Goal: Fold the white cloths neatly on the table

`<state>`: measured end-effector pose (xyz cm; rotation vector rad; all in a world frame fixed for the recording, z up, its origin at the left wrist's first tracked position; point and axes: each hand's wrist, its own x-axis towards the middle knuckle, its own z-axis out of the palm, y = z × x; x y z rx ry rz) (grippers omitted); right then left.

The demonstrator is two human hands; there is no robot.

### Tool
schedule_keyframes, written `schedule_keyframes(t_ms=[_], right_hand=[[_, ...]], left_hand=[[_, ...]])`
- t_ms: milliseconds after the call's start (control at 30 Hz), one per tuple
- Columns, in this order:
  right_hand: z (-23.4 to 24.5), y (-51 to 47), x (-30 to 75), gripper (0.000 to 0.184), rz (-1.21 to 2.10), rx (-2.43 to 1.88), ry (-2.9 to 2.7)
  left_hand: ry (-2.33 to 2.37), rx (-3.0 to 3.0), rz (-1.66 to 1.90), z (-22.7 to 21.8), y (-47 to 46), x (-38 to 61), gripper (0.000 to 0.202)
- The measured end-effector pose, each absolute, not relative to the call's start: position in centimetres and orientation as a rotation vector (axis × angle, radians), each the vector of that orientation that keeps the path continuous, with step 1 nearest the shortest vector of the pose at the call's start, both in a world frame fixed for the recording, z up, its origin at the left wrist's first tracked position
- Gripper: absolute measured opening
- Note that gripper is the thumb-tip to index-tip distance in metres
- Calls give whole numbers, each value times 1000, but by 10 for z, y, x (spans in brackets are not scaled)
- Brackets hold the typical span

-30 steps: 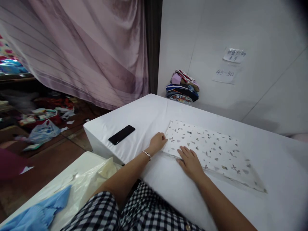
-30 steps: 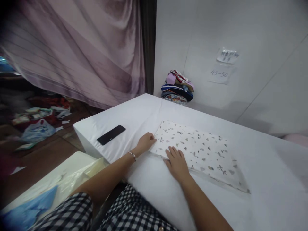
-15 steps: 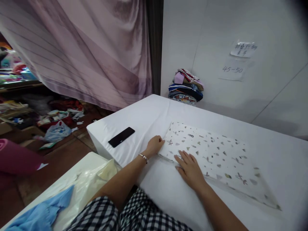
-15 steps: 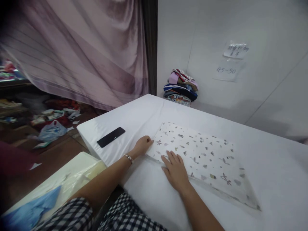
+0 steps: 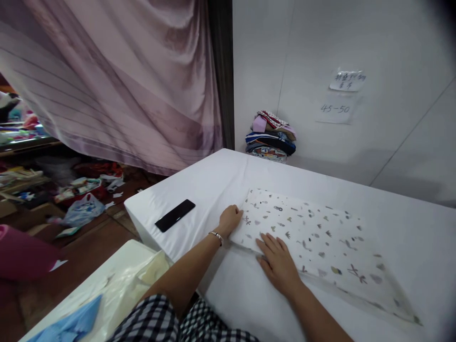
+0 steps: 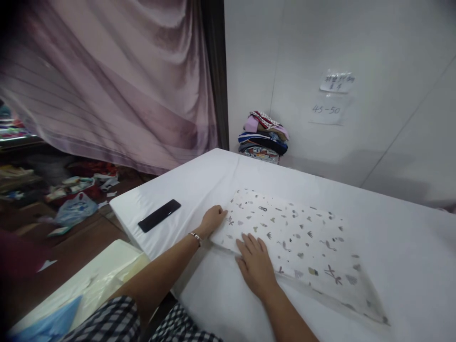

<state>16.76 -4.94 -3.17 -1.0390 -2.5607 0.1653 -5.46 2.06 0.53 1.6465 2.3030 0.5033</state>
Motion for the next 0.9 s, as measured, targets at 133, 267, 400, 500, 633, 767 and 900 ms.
schedule_keyframes(t_ms=[133,267,400,500,633,767,900], right_hand=[[-35,-48,167,43,182,-1032,-2480],[-37,-47,167,41,185,-1006,-2452],[-38,-46,169,37,175,-952,-2391],[-38,-46,169,37,110,-961,-2272],[-37,-47,165,34,53,-1059,-2271],[-36,-48,164,32,75,-1122,-2374],[-35,-47,165,33,82,-1115,-2396]], left_hand=[[2283,1660,477,8,30,-53,26],[2285,1657,457,12,47,-45,31],[2311,1630,460,10,52,-42,23],[2318,1616,452,8,52,-43,22],[2308,1633,451,12,63,-43,29],[2303,1632,438,17,88,-37,33],[2301,1597,418,20,115,-32,35]])
